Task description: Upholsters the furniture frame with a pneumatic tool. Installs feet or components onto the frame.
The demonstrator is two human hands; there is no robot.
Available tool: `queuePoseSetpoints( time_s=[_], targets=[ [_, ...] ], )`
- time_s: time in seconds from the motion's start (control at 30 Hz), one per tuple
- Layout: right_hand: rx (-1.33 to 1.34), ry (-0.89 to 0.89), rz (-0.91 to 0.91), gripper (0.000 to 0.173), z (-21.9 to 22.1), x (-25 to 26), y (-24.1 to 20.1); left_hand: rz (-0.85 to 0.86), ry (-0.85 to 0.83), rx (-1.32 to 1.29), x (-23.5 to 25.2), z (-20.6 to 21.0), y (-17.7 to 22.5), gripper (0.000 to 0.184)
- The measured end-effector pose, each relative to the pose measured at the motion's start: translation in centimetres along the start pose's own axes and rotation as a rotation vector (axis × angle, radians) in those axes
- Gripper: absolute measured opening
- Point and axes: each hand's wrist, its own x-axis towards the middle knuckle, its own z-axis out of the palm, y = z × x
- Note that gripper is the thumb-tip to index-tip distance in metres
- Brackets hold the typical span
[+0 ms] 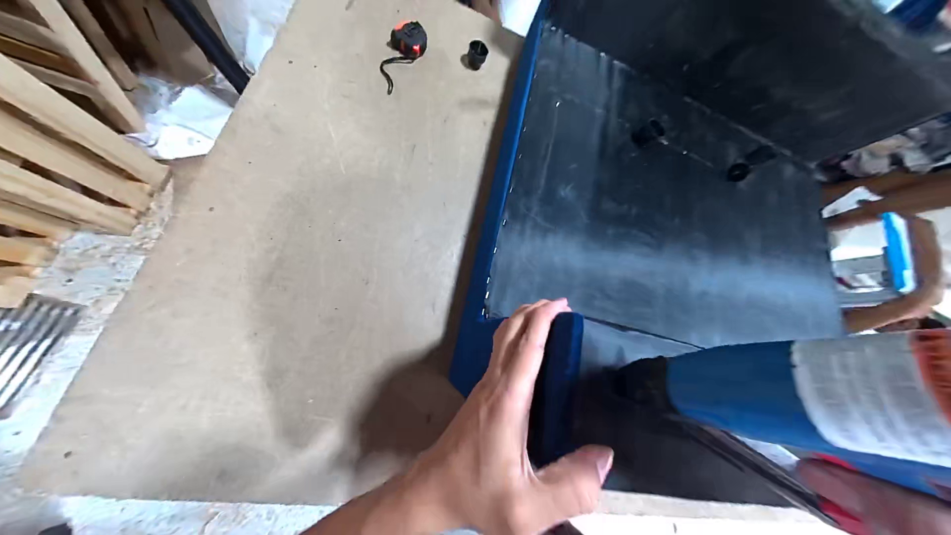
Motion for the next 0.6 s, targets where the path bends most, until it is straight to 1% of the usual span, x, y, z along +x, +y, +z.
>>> queuePoseSetpoints(
  time_s=[0.07,0.13,0.2,0.27,0.33,0.4,0.47,0.6],
  targets=[
    [-0.135,0.019,-0.032,0.028,0.6,-0.9,0.2,0.029,0.009,-0.014,-0.1,0.0,-0.5,0.095],
    [-0.27,0.131,-0.072,0.027,1.8,-0.8,0.1,0.051,0.019,-0.05,-0.2,0.1,-0.9,0.098],
    [-0.333,0.232,-0.109,0.023,3.0,-0.6,0.3,0.086,-0.017,-0.071,-0.7,-0.2,-1.3,0.107],
    [-0.305,0.222,-0.09,0.025,3.0,-1.3,0.3,0.13,-0.067,-0.002,-1.3,-0.6,-2.3,0.122],
    [-0.27,0.153,-0.023,0.031,2.6,-2.6,0.1,0.076,-0.097,0.098,-2.3,-0.6,-4.0,0.132],
    [-0.259,0.116,0.023,0.034,2.7,-3.8,0.1,-0.012,-0.101,0.119,-3.0,-0.3,-5.9,0.134],
    [-0.244,0.111,0.043,0.035,2.9,-4.4,0.1,-0.116,-0.097,0.137,-3.1,-0.2,-7.2,0.134],
    [-0.265,0.158,0.014,0.034,3.1,-4.1,-0.2,-0.193,-0.092,0.155,-3.3,-0.3,-8.2,0.136]
  ],
)
